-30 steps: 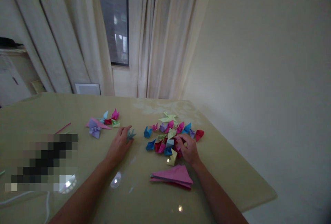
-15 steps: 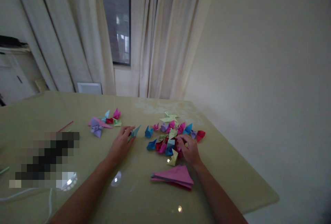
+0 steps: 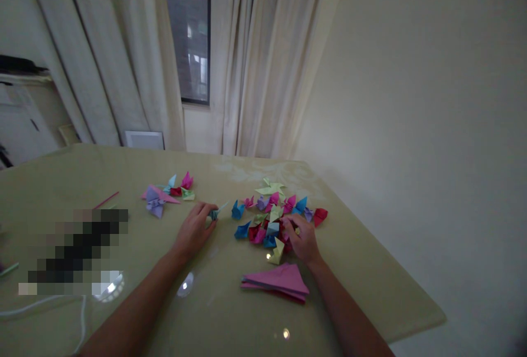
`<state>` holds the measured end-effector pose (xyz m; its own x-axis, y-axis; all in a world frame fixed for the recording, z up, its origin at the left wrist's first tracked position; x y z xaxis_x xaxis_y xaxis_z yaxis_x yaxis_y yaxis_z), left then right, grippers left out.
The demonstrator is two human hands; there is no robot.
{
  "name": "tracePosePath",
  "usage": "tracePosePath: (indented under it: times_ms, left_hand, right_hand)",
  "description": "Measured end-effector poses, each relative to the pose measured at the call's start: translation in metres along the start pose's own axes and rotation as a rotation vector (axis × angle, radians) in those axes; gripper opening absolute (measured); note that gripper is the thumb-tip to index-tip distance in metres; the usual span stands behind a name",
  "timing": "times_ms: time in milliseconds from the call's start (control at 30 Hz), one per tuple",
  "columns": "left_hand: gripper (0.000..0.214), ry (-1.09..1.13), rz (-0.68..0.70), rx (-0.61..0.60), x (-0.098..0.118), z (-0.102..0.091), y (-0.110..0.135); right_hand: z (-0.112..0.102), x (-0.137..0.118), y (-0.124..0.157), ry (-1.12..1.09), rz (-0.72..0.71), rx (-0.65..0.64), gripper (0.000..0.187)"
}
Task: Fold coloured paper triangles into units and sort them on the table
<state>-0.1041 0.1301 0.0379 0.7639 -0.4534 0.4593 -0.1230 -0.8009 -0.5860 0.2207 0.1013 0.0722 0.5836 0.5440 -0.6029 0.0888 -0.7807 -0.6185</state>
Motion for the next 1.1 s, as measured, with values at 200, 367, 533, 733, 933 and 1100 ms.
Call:
tracePosePath:
  times_ms: [200, 367, 533, 733, 933, 1100]
  left_hand:
    - [0.014, -0.079, 0.036, -0.013, 0.005, 0.0, 0.0]
    - [0.023, -0.102, 0.054, -0.046, 0.008, 0.004, 0.0]
    - [0.028, -0.021, 0.057, -0.081, 0.009, 0.007, 0.0]
    - [0.035, 0.092, 0.019, -0.131, 0.006, 0.013, 0.002]
    - [0.032, 0.115, -0.012, -0.149, 0.003, 0.015, 0.003]
    - [0.038, 0.005, -0.017, -0.178, 0.007, 0.015, 0.004]
  right_hand:
    - [-0.001, -0.002, 0.0, -0.004, -0.011, 0.003, 0.026]
    - [0.0, -0.001, 0.0, 0.0, -0.016, 0.001, 0.026]
    - [0.0, -0.001, 0.0, 0.0, -0.019, 0.011, 0.027]
    - [-0.001, -0.002, 0.0, -0.005, -0.029, 0.011, 0.027]
    - [0.0, -0.001, 0.0, 0.002, -0.03, 0.004, 0.027]
    - [0.0, -0.001, 0.0, 0.002, -0.033, 0.007, 0.025]
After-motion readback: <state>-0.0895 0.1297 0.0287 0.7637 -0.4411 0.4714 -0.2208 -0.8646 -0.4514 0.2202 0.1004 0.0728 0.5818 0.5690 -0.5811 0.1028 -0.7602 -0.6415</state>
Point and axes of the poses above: each hand's wrist, its own y-axis away from the middle knuckle, its own z-axis out of the palm, x = y × z, the point moved 10 cm from there along -y, towards the middle knuckle
